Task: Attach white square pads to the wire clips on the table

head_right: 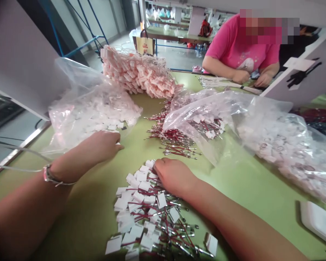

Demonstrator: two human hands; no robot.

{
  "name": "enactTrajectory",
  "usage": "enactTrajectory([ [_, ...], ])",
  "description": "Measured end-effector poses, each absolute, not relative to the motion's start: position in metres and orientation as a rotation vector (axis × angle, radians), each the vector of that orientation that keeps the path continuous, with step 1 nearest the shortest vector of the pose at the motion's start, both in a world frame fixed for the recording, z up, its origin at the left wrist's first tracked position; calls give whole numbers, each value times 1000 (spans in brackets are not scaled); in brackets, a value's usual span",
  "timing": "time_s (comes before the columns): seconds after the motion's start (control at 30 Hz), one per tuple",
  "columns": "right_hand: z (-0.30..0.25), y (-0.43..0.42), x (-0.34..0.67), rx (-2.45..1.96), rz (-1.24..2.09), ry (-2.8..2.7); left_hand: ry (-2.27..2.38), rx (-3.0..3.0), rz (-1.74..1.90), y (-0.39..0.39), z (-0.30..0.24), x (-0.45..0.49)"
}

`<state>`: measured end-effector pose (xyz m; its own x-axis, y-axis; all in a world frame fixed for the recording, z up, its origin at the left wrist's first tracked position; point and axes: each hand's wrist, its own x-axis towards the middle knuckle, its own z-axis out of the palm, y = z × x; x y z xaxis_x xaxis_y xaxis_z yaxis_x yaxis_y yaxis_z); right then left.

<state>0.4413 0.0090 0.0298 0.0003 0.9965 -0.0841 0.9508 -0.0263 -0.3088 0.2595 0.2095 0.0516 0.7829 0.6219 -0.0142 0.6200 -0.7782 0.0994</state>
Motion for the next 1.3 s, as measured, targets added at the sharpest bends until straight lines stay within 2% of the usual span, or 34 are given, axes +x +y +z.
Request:
enactTrajectory([
  [0.17,42,11,456,-2055,464,-1983,795,2839,46,211,45,262],
  [0.3,48,13,482,-2314,193,-1838,714,2721,195,203,40,279],
  [0.47,43,16,493,-2381,175,-1855,719,2037,433,168,31,303],
  [0.63,47,18,486,-2391,174,-1769,556,1527,311,149,19,310],
  [0.9,55,15,467,-2407,155,-1725,660,1266,314,153,18,306],
  [1.1,48,14,472,-2143,228,-1549,634,1211,309,151,18,306],
  [1.3,45,11,460,-1955,323,-1656,627,1302,287,151,22,305],
])
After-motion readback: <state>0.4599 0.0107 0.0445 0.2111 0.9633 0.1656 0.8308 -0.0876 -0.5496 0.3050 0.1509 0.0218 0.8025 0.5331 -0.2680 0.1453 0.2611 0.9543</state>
